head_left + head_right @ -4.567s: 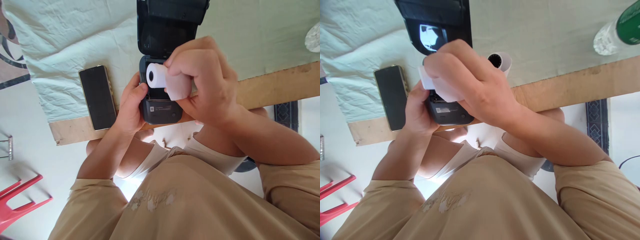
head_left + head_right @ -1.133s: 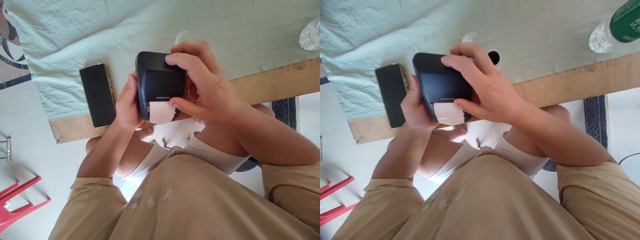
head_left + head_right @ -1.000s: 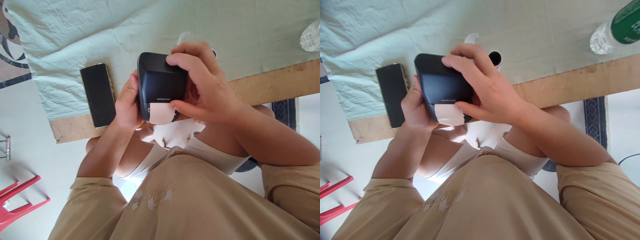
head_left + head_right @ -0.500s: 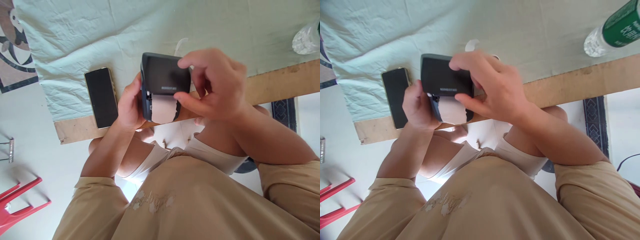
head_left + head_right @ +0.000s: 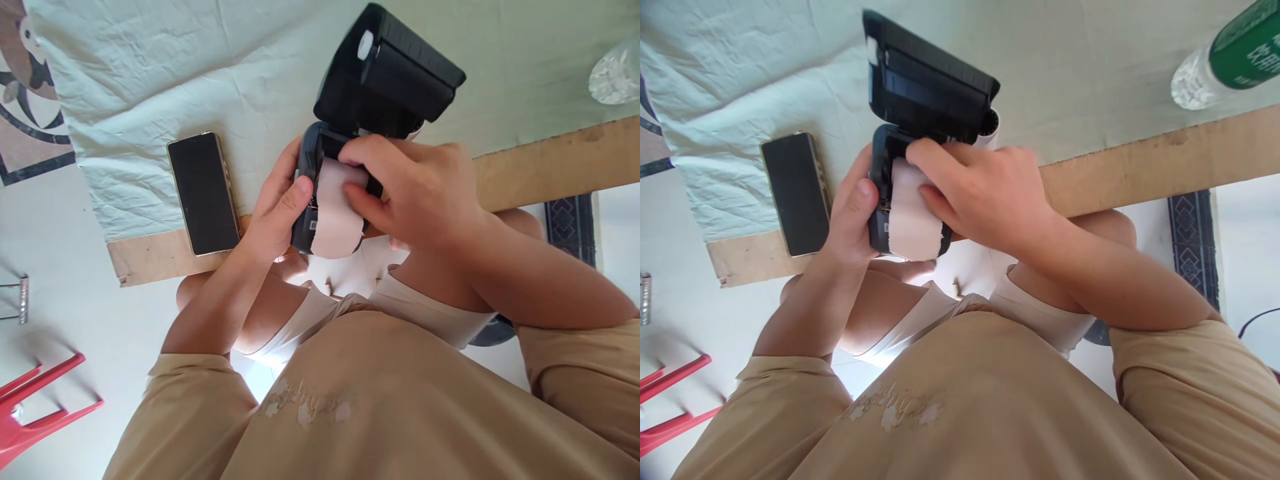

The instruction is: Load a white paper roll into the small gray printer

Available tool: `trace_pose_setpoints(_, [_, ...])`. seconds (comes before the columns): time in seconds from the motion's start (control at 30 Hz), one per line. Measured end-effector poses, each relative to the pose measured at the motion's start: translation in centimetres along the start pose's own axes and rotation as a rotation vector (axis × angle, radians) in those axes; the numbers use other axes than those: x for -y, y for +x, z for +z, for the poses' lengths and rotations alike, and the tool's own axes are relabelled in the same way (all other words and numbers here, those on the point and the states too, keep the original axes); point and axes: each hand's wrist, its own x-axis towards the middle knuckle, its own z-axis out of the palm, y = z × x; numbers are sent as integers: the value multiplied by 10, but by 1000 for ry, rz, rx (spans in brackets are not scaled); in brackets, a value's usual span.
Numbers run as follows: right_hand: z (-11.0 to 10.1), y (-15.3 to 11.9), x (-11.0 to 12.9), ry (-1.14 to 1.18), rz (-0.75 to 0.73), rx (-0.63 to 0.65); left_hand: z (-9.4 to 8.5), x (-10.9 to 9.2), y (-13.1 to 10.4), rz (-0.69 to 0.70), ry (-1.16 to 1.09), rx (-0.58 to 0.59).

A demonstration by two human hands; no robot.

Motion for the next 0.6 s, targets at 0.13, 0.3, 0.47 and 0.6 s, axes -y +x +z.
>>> trace_pose_setpoints(0.13, [-4,1,4,-3,35,149,-1,7,1,160,3,72])
trace_pose_setpoints(0.3, [-7,3,3,149,38,190,-1,9,0,134,-10,91])
trace_pose_setpoints(0.47, [-15,-4,-8,531,15,80,1,5,-2,108,5,14])
trace_pose_setpoints(0.6, [-25,-3,-48,761,113,-129,6,6,0,96,-75,-64])
